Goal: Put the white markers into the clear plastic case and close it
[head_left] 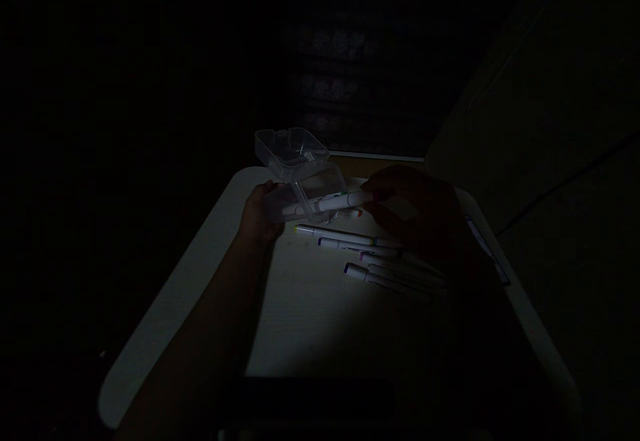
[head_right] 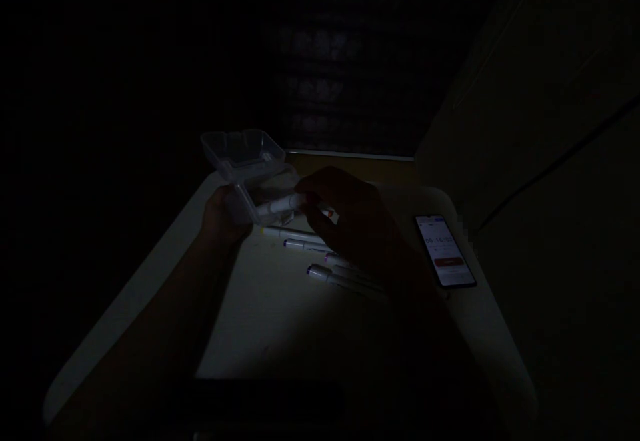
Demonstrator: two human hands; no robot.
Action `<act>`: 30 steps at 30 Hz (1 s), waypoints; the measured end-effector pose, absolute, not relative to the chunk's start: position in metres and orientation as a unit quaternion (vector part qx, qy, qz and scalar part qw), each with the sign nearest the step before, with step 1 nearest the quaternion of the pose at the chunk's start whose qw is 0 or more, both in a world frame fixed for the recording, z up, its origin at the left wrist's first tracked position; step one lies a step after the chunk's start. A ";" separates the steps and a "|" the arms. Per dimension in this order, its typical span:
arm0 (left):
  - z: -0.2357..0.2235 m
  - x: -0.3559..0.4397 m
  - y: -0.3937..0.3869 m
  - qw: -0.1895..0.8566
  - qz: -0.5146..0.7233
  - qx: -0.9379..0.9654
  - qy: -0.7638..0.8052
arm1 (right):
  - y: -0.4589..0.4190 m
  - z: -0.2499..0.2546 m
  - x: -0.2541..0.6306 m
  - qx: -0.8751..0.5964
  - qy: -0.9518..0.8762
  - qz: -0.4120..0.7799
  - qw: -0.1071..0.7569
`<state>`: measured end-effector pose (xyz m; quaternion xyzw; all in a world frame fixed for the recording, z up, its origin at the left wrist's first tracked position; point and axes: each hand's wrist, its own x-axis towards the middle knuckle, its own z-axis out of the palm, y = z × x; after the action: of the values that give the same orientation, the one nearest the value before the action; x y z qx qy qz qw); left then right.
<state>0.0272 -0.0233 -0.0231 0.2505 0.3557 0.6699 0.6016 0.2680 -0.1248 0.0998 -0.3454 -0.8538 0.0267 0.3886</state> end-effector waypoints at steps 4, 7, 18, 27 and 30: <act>-0.022 0.027 -0.023 0.604 0.668 0.245 0.359 | -0.123 0.098 0.269 -0.369 -0.844 0.027 0.389; -0.021 0.027 -0.024 0.607 0.664 0.242 0.362 | -0.120 0.098 0.272 -0.383 -0.838 0.030 0.389; -0.027 0.025 -0.019 0.611 0.670 0.249 0.340 | -0.091 0.062 0.296 -0.573 -0.796 0.192 -0.029; -0.026 0.025 -0.021 0.604 0.666 0.256 0.354 | -0.080 0.034 0.286 -0.582 -0.794 0.166 -0.058; -0.029 0.024 -0.018 0.600 0.670 0.251 0.358 | -0.079 0.031 0.282 -0.575 -0.802 0.149 -0.062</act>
<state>0.0237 -0.0178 -0.0289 0.2507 0.3582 0.6696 0.6004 0.2816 -0.0791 0.0311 -0.5753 -0.8019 0.1489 -0.0615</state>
